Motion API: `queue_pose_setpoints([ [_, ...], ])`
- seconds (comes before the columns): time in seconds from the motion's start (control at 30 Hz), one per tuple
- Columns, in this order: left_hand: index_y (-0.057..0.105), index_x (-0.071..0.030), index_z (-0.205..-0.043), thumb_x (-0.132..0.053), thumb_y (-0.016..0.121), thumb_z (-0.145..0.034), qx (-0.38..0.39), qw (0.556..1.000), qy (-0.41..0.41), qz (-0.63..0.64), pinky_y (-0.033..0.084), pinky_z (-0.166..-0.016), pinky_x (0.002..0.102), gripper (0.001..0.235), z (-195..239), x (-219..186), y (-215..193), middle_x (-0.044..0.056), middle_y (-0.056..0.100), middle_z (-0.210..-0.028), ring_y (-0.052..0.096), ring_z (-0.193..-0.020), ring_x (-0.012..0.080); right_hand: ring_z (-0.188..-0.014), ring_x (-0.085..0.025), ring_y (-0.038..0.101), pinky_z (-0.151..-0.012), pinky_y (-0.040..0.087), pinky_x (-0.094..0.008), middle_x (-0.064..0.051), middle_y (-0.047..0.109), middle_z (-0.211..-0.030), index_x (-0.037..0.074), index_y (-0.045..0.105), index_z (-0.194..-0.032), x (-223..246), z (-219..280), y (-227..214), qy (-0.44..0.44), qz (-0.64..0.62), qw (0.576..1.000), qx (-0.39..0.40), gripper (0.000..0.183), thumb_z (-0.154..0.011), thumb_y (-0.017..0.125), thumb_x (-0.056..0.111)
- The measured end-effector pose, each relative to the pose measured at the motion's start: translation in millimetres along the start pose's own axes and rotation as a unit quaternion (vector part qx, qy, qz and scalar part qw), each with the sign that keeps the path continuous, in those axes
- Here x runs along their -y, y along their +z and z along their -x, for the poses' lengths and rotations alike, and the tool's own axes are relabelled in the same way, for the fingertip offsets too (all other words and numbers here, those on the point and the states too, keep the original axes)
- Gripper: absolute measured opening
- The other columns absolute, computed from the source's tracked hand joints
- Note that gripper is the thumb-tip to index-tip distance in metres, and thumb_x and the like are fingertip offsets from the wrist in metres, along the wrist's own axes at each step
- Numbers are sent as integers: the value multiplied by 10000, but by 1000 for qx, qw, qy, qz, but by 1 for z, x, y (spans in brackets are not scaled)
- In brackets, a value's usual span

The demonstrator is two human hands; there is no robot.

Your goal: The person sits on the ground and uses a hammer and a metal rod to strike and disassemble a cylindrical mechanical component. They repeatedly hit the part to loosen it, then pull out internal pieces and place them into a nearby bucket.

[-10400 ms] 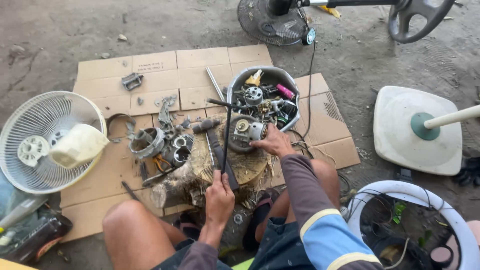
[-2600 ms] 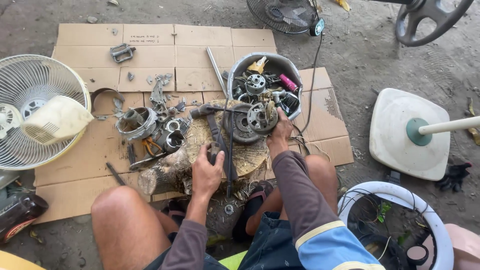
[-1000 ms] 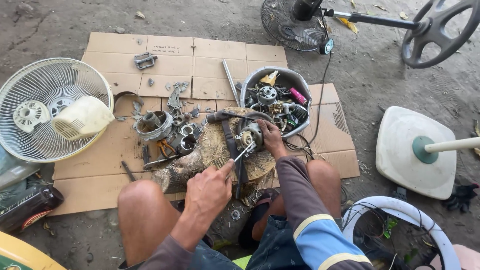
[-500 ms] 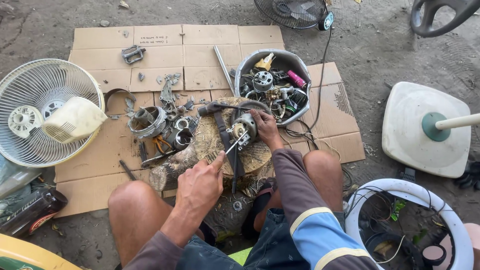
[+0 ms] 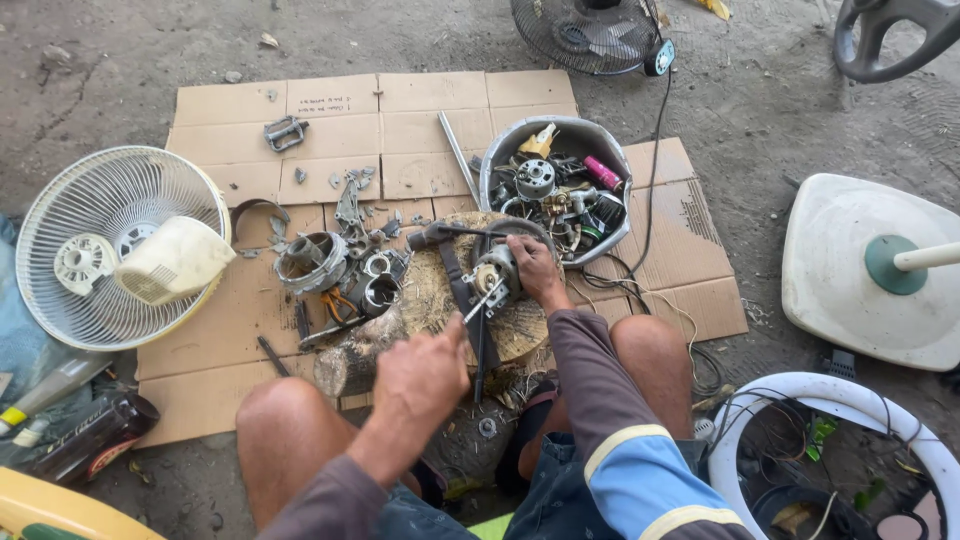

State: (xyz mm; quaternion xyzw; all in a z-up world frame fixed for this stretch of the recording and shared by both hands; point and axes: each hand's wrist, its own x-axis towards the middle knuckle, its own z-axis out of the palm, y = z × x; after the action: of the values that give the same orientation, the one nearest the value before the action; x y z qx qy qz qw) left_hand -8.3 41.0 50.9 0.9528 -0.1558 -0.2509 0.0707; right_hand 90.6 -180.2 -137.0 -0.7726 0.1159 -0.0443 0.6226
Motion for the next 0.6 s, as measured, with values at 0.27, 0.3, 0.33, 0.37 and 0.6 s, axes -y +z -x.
queue_pose_setpoints([
  [0.27,456,-144,-1429,-428,448,-1030,5,998,-27,55,594,-797,584,490,-26,13,0,237,704,-1011,739,-905,370,-1105,-288,675,-1027,481,-465,-143,752,-1104,91,807,-997,-16,-12,4,-12,-15,1000,-19,322,-1026,629,358],
  [0.3,410,-119,-1387,-518,492,-985,27,982,-74,173,542,-890,656,572,-36,19,2,256,701,-1098,725,-1038,444,-1099,-291,680,-1025,484,-467,-137,757,-1092,80,805,-993,-21,-15,4,-14,-16,999,-25,336,-1021,637,369],
  [0.33,410,-119,-1387,-518,492,-985,26,982,-72,171,542,-890,656,572,-33,14,-8,256,701,-1098,725,-1038,444,-1099,-291,680,-1025,484,-467,-137,757,-1092,80,805,-993,-20,-17,4,-15,-16,999,-27,336,-1021,637,369],
  [0.37,429,-75,-1310,-419,632,-937,13,988,-54,147,548,-896,664,546,-30,10,-16,281,648,-1159,703,-1055,479,-1102,-299,682,-1020,489,-465,-125,760,-1090,96,809,-993,-20,-19,3,-15,-10,999,-34,329,-1018,636,375],
  [0.6,626,-38,-1109,-446,477,-1012,9,995,-76,-63,565,-849,594,445,-29,-7,-7,170,740,-972,756,-943,397,-1132,-376,662,-1009,495,-501,-139,763,-1071,151,812,-1035,-18,-7,10,24,0,998,-54,358,-1021,613,448],
])
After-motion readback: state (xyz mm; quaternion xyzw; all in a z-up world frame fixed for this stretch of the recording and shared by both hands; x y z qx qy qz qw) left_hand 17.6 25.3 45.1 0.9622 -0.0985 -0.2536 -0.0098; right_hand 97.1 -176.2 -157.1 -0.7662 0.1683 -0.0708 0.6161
